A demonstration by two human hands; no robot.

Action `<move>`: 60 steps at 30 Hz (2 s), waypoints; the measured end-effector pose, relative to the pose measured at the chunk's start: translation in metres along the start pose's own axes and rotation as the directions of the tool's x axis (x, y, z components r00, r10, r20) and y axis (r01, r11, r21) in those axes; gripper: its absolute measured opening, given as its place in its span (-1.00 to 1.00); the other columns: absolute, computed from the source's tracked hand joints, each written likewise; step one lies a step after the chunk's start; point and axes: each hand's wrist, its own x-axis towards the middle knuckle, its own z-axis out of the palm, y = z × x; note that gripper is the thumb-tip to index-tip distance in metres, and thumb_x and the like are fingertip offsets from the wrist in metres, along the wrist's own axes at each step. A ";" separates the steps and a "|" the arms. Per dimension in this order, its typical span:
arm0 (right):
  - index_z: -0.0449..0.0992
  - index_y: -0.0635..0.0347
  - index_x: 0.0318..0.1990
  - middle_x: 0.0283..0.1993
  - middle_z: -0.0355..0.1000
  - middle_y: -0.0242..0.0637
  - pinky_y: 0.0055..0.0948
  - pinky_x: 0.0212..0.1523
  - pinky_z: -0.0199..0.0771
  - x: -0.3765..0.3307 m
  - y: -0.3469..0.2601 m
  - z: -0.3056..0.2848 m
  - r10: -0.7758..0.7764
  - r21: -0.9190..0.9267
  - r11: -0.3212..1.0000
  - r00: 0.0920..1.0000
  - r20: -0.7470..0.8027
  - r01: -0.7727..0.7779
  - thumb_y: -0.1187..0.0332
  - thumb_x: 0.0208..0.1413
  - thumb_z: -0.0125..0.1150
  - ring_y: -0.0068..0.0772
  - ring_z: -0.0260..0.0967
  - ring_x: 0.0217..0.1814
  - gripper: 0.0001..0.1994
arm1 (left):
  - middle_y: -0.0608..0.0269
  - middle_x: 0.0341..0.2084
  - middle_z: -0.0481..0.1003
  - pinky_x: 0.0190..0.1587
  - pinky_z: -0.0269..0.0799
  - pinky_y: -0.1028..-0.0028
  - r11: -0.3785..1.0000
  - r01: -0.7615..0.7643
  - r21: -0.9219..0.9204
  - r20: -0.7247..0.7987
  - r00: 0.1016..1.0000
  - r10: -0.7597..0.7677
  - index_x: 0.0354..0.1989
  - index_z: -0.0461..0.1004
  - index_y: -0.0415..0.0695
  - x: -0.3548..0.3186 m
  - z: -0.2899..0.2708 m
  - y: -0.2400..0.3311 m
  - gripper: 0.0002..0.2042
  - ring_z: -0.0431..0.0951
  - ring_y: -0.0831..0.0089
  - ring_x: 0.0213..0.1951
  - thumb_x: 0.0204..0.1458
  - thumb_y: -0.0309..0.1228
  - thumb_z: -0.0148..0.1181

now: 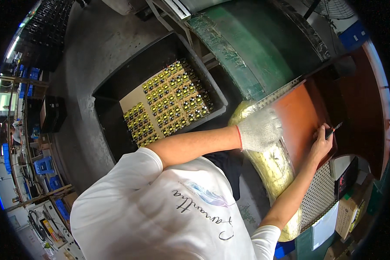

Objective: Using snips to cut and separate small electronic components from a PCB and placing them into a tray.

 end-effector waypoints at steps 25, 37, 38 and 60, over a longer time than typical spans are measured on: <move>0.63 0.37 0.10 -0.36 0.41 -0.46 -0.52 -0.33 0.36 -0.003 -0.002 0.002 -0.034 -0.084 0.996 0.999 0.005 0.035 0.40 0.49 0.23 -0.62 0.32 -0.37 -0.78 | 0.14 -0.49 0.63 -0.02 0.46 0.11 0.999 -0.001 0.038 -0.051 0.999 0.003 -0.53 0.70 -0.03 -0.005 0.005 0.002 -0.83 0.63 0.10 -0.31 -0.10 -0.24 0.29; 0.61 0.33 0.08 -0.35 0.43 -0.47 -0.54 -0.32 0.35 0.002 0.003 0.001 -0.014 -0.034 0.999 1.000 0.006 0.014 0.40 0.49 0.24 -0.63 0.30 -0.37 -0.81 | 0.16 -0.45 0.63 0.01 0.47 0.12 0.997 0.008 0.072 -0.056 0.998 -0.004 -0.50 0.68 -0.02 -0.006 0.004 0.002 -0.87 0.64 0.11 -0.25 -0.12 -0.27 0.31; 0.61 0.33 0.09 -0.35 0.43 -0.47 -0.53 -0.32 0.35 0.003 0.004 0.001 -0.018 -0.038 0.999 1.000 0.012 0.019 0.40 0.49 0.24 -0.62 0.30 -0.37 -0.81 | 0.16 -0.44 0.62 0.02 0.47 0.12 0.998 0.003 0.064 -0.051 0.999 0.000 -0.50 0.68 -0.02 -0.005 0.006 0.001 -0.88 0.64 0.12 -0.25 -0.13 -0.28 0.31; 0.63 0.31 0.11 -0.35 0.43 -0.48 -0.54 -0.34 0.35 -0.002 0.000 0.003 0.004 -0.010 1.000 1.000 -0.030 -0.005 0.41 0.48 0.24 -0.63 0.33 -0.38 -0.80 | 0.07 -0.26 0.59 0.27 0.47 0.07 0.997 -0.075 -0.003 -0.240 0.968 0.072 -0.37 0.61 -0.19 -0.032 -0.008 0.009 -0.80 0.58 0.08 -0.04 -0.14 -0.34 0.30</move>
